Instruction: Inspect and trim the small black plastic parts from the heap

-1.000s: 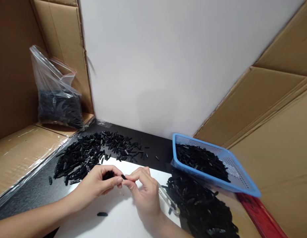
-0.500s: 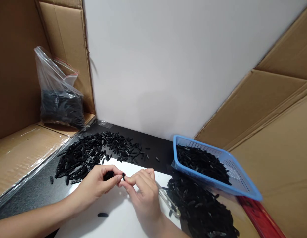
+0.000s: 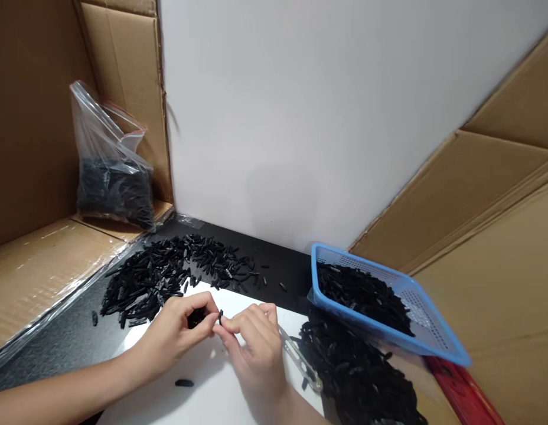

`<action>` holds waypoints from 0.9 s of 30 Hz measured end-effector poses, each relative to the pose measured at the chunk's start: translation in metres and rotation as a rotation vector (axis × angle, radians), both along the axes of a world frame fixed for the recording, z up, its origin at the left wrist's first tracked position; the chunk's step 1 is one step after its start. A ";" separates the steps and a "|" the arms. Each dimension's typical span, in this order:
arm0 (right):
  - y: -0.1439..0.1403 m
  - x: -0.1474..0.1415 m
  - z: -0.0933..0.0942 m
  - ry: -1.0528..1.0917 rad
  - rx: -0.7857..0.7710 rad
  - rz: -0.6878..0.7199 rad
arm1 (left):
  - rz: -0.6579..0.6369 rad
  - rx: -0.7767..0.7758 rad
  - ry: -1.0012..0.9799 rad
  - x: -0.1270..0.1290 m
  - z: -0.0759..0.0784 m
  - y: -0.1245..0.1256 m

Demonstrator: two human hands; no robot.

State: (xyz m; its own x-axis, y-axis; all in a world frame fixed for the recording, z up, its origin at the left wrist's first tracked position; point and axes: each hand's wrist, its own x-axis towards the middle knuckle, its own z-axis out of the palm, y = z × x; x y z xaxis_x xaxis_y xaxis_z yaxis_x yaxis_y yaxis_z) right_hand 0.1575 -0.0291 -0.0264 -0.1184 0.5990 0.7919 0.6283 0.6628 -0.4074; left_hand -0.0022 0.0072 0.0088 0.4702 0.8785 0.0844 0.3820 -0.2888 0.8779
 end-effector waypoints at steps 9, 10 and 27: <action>-0.002 0.000 0.001 0.083 -0.035 0.041 | -0.050 -0.030 0.005 0.000 0.004 0.002; -0.002 0.000 0.000 0.108 -0.058 0.043 | -0.046 -0.037 0.004 -0.001 0.005 0.002; -0.002 0.004 -0.014 0.414 -0.348 0.029 | 0.011 -0.239 -0.149 -0.005 0.000 0.010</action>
